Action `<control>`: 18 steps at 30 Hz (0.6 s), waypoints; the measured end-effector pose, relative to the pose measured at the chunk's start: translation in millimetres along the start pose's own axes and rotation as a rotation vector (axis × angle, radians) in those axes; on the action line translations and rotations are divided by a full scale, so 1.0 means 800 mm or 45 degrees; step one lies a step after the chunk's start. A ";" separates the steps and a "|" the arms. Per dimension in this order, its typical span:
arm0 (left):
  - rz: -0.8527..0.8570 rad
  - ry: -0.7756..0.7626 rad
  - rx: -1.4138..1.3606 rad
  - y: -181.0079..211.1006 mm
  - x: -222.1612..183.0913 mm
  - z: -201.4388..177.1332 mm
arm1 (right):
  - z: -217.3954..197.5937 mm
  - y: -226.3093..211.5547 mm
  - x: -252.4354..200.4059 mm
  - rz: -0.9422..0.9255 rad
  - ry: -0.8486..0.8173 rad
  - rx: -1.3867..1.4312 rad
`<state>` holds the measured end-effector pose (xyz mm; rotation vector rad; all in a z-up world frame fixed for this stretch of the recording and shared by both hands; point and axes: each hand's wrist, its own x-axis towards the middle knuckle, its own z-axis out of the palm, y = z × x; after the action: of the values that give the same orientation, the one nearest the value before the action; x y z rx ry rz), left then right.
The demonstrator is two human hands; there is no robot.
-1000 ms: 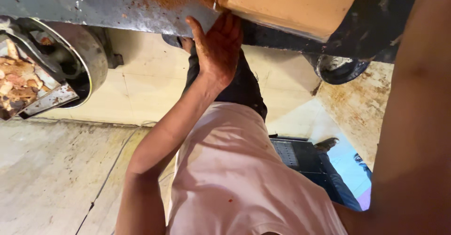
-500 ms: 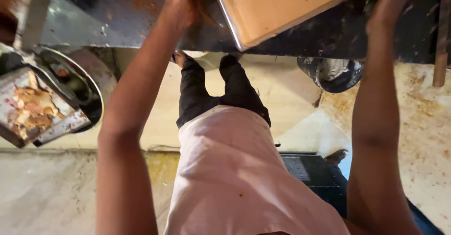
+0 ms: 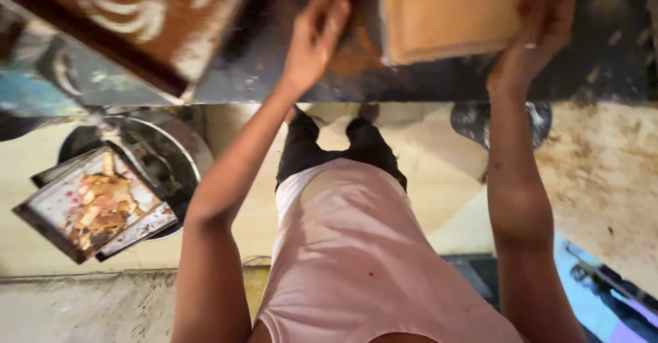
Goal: The person rubs cocoa powder onto the surface of a cake by hand and spreads the powder evenly across a metal baking tray.
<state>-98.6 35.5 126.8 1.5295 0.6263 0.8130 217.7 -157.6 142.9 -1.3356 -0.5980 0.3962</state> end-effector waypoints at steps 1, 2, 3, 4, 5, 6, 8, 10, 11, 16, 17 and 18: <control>0.133 -0.079 0.091 0.035 -0.018 -0.032 | 0.058 -0.011 -0.003 -0.008 -0.119 0.011; 0.261 -0.158 0.180 0.066 -0.036 -0.060 | 0.116 -0.019 -0.011 -0.086 -0.293 -0.006; 0.263 -0.122 0.261 0.093 -0.053 -0.091 | 0.173 -0.025 -0.016 -0.165 -0.467 -0.025; 0.266 -0.088 0.342 0.115 -0.066 -0.126 | 0.223 -0.033 -0.012 -0.075 -0.700 -0.192; 0.268 -0.054 0.422 0.131 -0.074 -0.159 | 0.273 -0.038 -0.006 0.008 -0.932 -0.366; 0.199 0.070 0.401 0.138 -0.080 -0.188 | 0.320 -0.038 -0.001 -0.248 -1.210 -0.494; 0.151 0.326 0.646 0.136 -0.090 -0.239 | 0.403 -0.022 0.012 -0.305 -1.591 -1.215; 0.175 0.578 0.925 0.114 -0.093 -0.273 | 0.475 0.028 0.014 -0.837 -1.641 -1.428; 0.182 0.697 0.936 0.099 -0.094 -0.286 | 0.501 0.062 0.022 -1.110 -1.645 -1.525; 0.162 0.922 0.436 0.020 -0.103 -0.313 | 0.522 0.249 0.053 -0.422 -1.971 -2.199; 0.148 0.903 0.399 0.009 -0.104 -0.314 | 0.519 0.273 0.056 -0.303 -1.997 -2.232; 0.130 0.899 0.381 0.000 -0.106 -0.314 | 0.520 0.289 0.055 -0.203 -2.016 -1.704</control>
<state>-348.9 122.2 120.5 1.5343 1.2345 1.4062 13.7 240.7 -25.4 -1.9756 -2.5956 0.9993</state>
